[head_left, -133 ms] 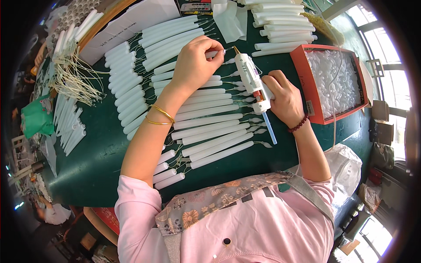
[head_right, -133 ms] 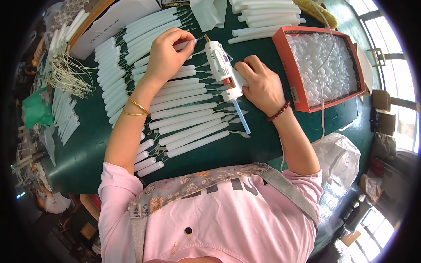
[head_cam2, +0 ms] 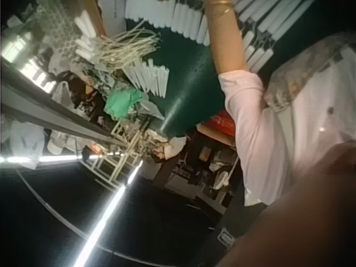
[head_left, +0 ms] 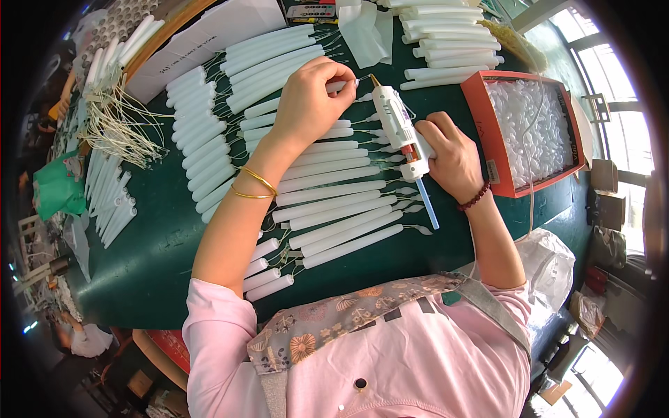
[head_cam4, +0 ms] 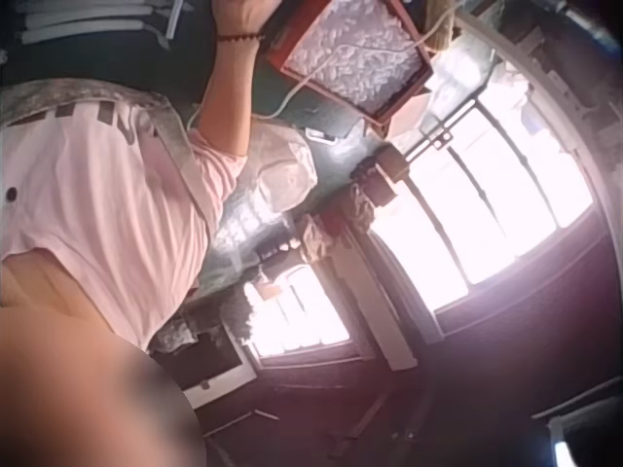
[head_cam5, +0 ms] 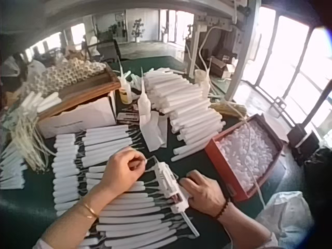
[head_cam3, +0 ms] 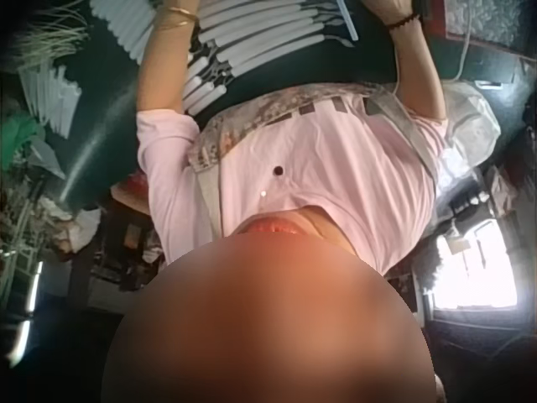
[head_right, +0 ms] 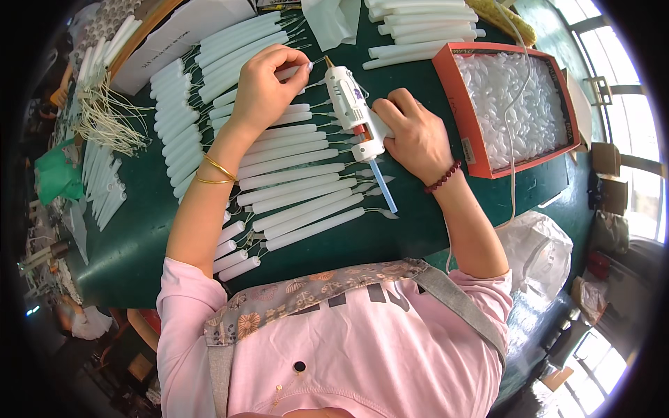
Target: Gluing small white plastic components together using a hot glue gun on an assembly line.
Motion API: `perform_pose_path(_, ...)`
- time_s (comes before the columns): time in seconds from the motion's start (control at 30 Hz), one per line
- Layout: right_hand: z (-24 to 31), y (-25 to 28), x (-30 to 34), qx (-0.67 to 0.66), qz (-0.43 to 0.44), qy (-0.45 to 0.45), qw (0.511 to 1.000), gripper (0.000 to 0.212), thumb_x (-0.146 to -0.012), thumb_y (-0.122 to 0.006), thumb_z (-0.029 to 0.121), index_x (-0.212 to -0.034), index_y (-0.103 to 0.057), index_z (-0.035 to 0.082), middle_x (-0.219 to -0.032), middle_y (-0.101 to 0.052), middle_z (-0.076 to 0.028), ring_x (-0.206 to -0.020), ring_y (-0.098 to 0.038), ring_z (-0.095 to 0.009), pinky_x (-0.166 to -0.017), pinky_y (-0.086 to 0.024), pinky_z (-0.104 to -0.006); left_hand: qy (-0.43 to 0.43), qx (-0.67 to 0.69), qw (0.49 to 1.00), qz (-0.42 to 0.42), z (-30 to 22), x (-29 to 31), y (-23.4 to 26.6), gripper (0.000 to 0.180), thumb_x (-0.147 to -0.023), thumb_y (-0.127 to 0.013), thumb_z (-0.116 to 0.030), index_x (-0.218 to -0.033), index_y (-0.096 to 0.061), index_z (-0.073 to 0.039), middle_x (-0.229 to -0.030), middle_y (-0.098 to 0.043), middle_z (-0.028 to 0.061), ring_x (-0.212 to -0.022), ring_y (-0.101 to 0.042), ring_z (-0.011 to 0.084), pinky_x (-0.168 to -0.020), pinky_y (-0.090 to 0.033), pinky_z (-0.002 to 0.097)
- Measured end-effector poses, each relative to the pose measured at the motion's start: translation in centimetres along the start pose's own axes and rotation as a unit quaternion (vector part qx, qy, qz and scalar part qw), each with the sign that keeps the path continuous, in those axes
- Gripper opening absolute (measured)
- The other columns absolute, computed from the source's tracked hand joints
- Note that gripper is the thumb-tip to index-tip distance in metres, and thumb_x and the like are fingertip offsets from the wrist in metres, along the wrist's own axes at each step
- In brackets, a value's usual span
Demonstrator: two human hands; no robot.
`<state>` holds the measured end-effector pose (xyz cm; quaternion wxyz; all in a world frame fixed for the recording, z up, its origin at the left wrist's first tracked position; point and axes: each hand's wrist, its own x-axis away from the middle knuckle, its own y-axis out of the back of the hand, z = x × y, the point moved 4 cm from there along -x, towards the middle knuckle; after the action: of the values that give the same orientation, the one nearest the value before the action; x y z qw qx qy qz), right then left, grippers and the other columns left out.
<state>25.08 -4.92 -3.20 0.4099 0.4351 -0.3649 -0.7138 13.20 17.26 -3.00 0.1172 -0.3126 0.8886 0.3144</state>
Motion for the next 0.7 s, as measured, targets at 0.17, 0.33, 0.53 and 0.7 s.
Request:
perform_pose_path(0.17, -0.1, 0.0, 0.0, -0.003, 0.001, 0.002, 1.0, 0.032, -0.08, -0.077, 0.002, -0.11, -0.068, 0.007, -0.108, -0.063, -0.011, -0.088, -0.07, -0.034, -0.075, -0.059, -0.0416, 0.001, 0.007, 1.0, -0.002, -0.1, 0.0, 0.1, 0.007, -0.089, -0.076, -0.006, -0.09, -0.073, 0.0, -0.088, -0.07, 0.0076, -0.077, -0.072, 0.0211, -0.072, -0.06, 0.0308)
perform_pose_path(0.33, -0.2, 0.1, 0.1, 0.001, 0.009, 0.004, 1.0, 0.036, -0.078, -0.076, 0.0, -0.112, -0.067, 0.007, -0.111, -0.062, -0.011, -0.091, -0.069, -0.035, -0.076, -0.059, -0.0417, -0.012, -0.009, 1.0, 0.001, -0.5, -0.2, 0.1, 0.005, -0.091, -0.074, 0.0, -0.093, -0.072, 0.003, -0.09, -0.07, 0.0056, -0.076, -0.069, 0.0142, -0.071, -0.059, 0.0263)
perform_pose_path(0.53, -0.6, 3.7, 1.4, 0.012, 0.081, -0.084, 0.993, 0.048, -0.072, -0.078, -0.001, -0.118, -0.063, 0.008, -0.125, -0.054, -0.012, -0.104, -0.065, -0.037, -0.087, -0.057, -0.0448, -0.029, 0.003, 1.0, 0.0, -0.9, -0.2, 0.3, 0.006, -0.088, -0.075, -0.002, -0.092, -0.071, -0.001, -0.088, -0.068, 0.007, -0.075, -0.069, 0.0198, -0.066, -0.06, 0.0292)
perform_pose_path(0.7, -0.3, 8.9, 4.2, 0.011, 0.143, -0.08, 0.986, 0.049, -0.075, -0.08, 0.0, -0.121, -0.064, 0.008, -0.136, -0.053, -0.014, -0.113, -0.064, -0.038, -0.095, -0.054, -0.0435, -0.035, -0.027, 0.999, 0.027, -0.6, 0.1, 0.5, 0.011, -0.088, -0.074, 0.0, -0.097, -0.068, -0.001, -0.094, -0.067, 0.0074, -0.08, -0.069, 0.0192, -0.066, -0.059, 0.0293)
